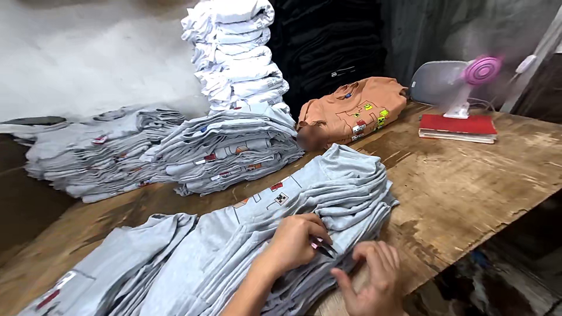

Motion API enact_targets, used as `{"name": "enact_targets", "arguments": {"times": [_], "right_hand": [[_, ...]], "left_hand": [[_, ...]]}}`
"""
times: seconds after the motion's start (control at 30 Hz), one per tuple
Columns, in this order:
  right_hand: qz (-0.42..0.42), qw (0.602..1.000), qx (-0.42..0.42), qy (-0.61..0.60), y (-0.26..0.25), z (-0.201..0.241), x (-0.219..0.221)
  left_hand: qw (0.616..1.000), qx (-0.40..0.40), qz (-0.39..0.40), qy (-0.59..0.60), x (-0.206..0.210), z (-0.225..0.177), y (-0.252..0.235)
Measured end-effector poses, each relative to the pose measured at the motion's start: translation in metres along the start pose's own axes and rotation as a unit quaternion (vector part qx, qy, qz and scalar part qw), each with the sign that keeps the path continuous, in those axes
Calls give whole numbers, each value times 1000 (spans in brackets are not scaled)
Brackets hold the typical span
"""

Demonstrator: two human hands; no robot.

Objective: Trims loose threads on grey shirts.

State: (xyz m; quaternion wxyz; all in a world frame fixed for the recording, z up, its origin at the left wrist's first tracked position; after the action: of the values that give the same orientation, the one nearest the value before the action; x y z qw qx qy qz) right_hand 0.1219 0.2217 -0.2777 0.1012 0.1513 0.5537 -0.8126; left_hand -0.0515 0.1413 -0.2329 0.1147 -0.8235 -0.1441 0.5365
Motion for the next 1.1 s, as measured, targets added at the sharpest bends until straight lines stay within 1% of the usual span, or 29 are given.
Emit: {"name": "enact_targets", "arguments": {"times": [0.07,0.13,0.2,0.27,0.3,0.37,0.43,0.5,0.57,0.67,0.73,0.77,0.8,0.83,0.87,0.9,0.93,0.97,1.0,1.07,1.1], "right_hand": [[37,997,41,57,-10,9,15],[52,992,58,97,-14,13,26],[42,997,46,47,-13,13,25],[26,998,19,-48,-7,5,20],[12,998,5,-65,-3,-1,19],[-34,999,-17,-32,0,-11,10],[-81,997,-12,-3,-1,-12,-3],[-100,995,8,-26,-1,-11,-10],[-115,992,11,-59,-1,-8,-15],[-101,988,-37,-111,-1,1,-20],[-45,980,-107,-160,3,4,-22],[-13,974,-142,-177,5,4,-23],[8,970,-166,-178,7,2,-22],[10,972,-171,-161,8,-1,-20],[0,981,-151,-118,9,-5,-16],[-8,992,-115,-57,9,-10,-10],[-15,996,-87,-14,6,-16,-2],[-25,997,-68,-5,3,-22,4],[-35,997,-60,-23,2,-26,6],[-27,992,-82,-91,-2,-24,1],[-11,986,-101,-135,-2,-21,-3]], "left_hand": [[1000,18,-5,25,1,2,-3],[996,32,-8,87,-3,2,-4],[991,17,-21,134,-6,2,-6],[987,-38,-45,147,-4,2,-8],[986,-63,-56,141,-2,3,-10],[984,-81,-90,127,2,2,-10],[983,-60,-131,116,-3,0,-3],[985,-20,-152,74,-10,-4,8],[987,20,-155,31,-9,-11,16],[988,45,-149,-2,0,-17,18],[988,15,-153,-2,0,-18,20],[990,-22,-136,12,-3,-17,21],[992,-70,-96,37,-5,-16,22],[990,-119,-32,74,-7,-14,21],[981,-158,31,108,-6,-13,20],[972,-184,67,127,-6,-13,17],[971,-198,59,118,-7,-13,13],[975,-208,17,79,-12,-13,9],[975,-212,-55,23,-17,-12,6],[957,-171,-215,-93,-26,-6,-1],[950,-140,-250,-122,-27,-1,-4]]}}
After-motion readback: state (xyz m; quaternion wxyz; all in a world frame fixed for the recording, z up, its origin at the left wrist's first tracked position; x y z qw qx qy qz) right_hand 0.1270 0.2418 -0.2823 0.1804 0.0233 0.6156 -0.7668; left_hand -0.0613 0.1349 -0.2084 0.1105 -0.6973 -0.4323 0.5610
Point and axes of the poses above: each hand's wrist, its own y-axis away from the middle knuckle, its own x-axis out of the palm, z = x × y, the point moved 5 cm from there along -y, towards the middle knuckle, and after that the axes turned 1 degree about -z, right-handed, at the moved point
